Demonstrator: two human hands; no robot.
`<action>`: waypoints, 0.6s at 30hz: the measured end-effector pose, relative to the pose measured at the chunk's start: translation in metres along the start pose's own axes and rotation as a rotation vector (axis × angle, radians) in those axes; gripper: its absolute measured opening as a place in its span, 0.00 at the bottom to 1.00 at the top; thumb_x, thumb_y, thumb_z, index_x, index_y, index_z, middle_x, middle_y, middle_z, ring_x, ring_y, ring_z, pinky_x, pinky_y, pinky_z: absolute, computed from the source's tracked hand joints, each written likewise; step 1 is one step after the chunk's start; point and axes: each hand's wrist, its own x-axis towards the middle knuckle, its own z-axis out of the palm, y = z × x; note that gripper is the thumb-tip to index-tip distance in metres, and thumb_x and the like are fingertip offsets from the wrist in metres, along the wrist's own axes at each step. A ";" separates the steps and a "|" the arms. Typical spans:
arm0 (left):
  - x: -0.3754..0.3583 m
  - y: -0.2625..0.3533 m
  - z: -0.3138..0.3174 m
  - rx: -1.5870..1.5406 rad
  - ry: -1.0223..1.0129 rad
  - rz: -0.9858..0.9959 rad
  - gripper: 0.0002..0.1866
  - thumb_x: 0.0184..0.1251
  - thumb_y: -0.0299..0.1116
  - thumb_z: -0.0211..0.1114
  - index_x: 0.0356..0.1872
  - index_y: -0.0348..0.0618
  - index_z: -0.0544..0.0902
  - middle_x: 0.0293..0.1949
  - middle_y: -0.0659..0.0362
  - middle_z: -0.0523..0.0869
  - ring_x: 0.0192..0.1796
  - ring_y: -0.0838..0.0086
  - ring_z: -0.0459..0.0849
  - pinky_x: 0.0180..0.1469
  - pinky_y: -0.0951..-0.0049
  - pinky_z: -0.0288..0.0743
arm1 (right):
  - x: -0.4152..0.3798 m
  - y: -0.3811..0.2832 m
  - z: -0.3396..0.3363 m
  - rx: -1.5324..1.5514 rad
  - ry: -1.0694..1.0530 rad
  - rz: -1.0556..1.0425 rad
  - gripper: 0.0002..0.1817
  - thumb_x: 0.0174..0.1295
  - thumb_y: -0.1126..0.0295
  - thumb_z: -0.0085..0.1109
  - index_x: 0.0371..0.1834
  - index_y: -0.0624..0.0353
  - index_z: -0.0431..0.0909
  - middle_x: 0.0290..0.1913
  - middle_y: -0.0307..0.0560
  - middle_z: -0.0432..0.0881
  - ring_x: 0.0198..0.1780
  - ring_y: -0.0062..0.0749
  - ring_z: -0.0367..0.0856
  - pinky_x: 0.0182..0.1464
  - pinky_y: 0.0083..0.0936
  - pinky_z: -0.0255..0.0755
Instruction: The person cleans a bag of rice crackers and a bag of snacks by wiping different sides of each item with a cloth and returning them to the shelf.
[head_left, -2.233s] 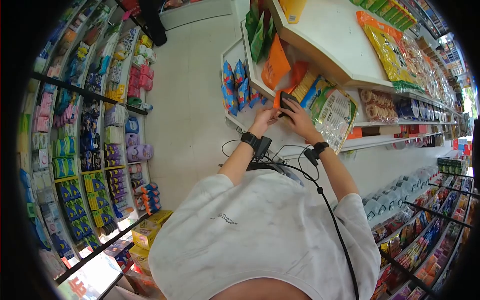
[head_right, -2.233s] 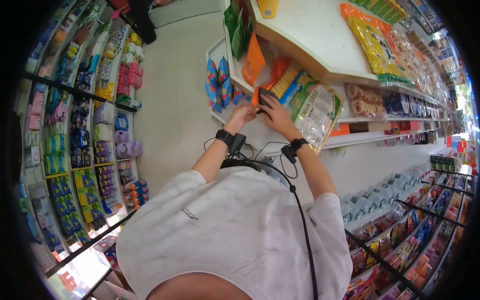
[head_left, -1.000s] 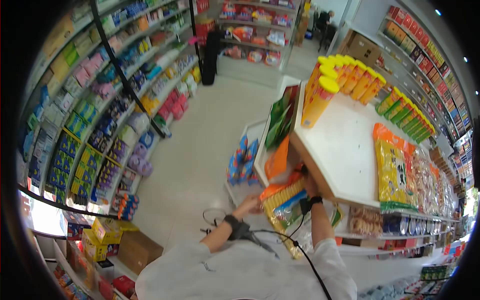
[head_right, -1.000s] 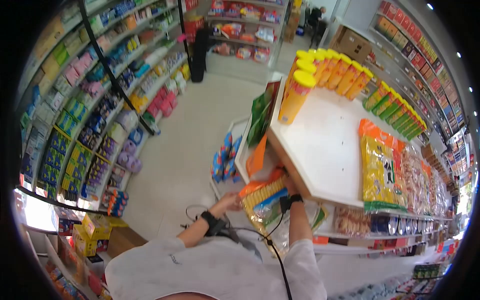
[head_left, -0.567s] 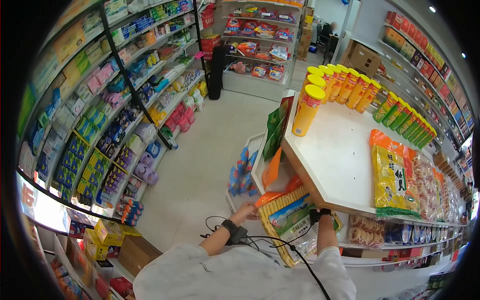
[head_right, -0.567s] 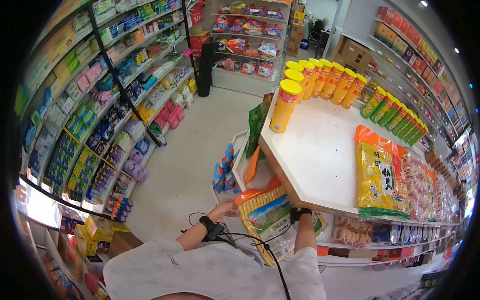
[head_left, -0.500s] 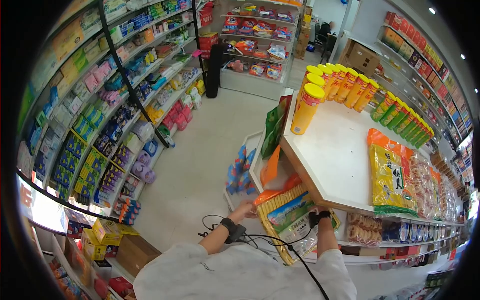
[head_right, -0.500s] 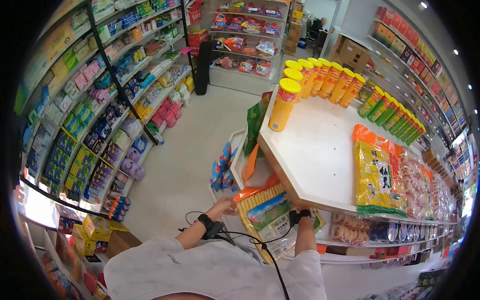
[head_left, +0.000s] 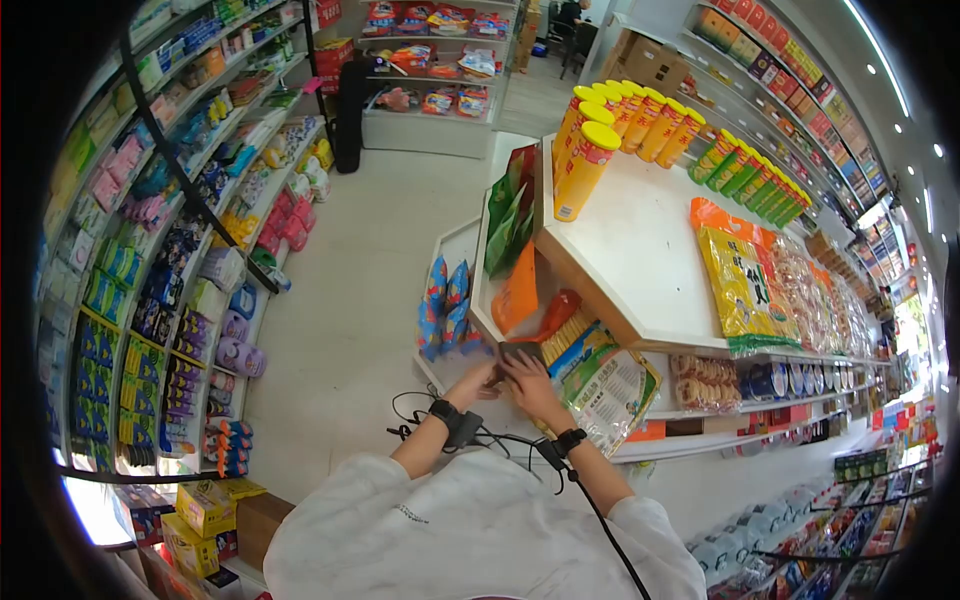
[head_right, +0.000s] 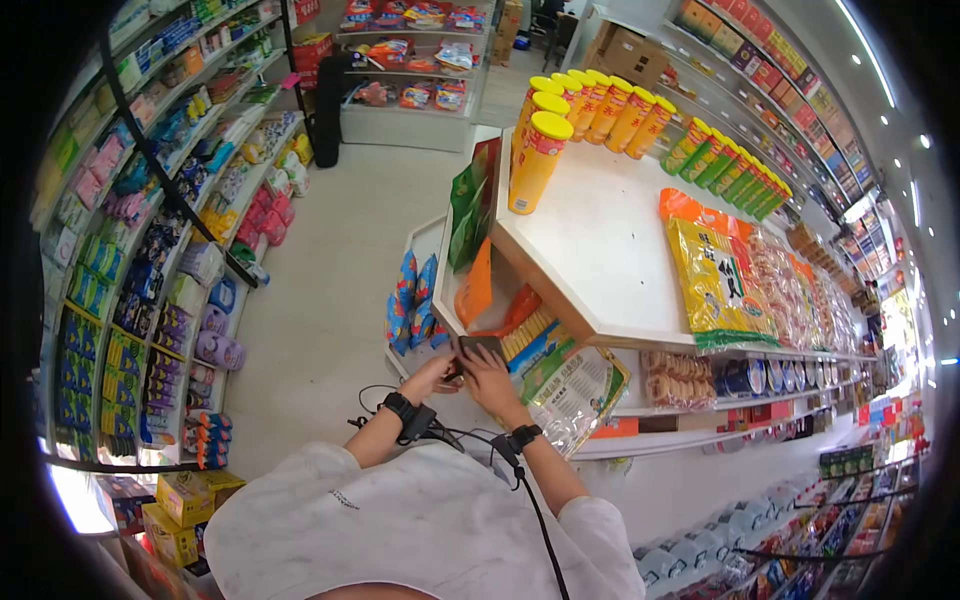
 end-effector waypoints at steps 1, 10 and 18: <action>0.002 -0.005 -0.003 -0.054 -0.027 0.059 0.20 0.76 0.53 0.54 0.50 0.48 0.81 0.41 0.58 0.86 0.40 0.68 0.88 0.42 0.68 0.85 | -0.005 -0.010 0.005 0.002 -0.038 -0.048 0.25 0.65 0.69 0.55 0.67 0.56 0.75 0.71 0.55 0.72 0.75 0.58 0.63 0.76 0.49 0.56; 0.016 -0.025 -0.034 -0.590 -0.067 0.061 0.22 0.76 0.50 0.52 0.55 0.43 0.79 0.46 0.55 0.82 0.47 0.65 0.82 0.55 0.61 0.77 | -0.012 -0.065 0.012 -0.065 -0.108 0.054 0.31 0.62 0.72 0.57 0.72 0.50 0.70 0.74 0.52 0.68 0.76 0.57 0.60 0.76 0.54 0.54; -0.007 -0.006 -0.031 -0.373 -0.108 0.129 0.29 0.76 0.60 0.50 0.57 0.43 0.79 0.45 0.57 0.83 0.45 0.69 0.80 0.50 0.68 0.73 | 0.022 -0.070 0.036 0.058 0.165 0.238 0.26 0.67 0.76 0.52 0.70 0.61 0.70 0.74 0.55 0.67 0.76 0.60 0.61 0.76 0.47 0.55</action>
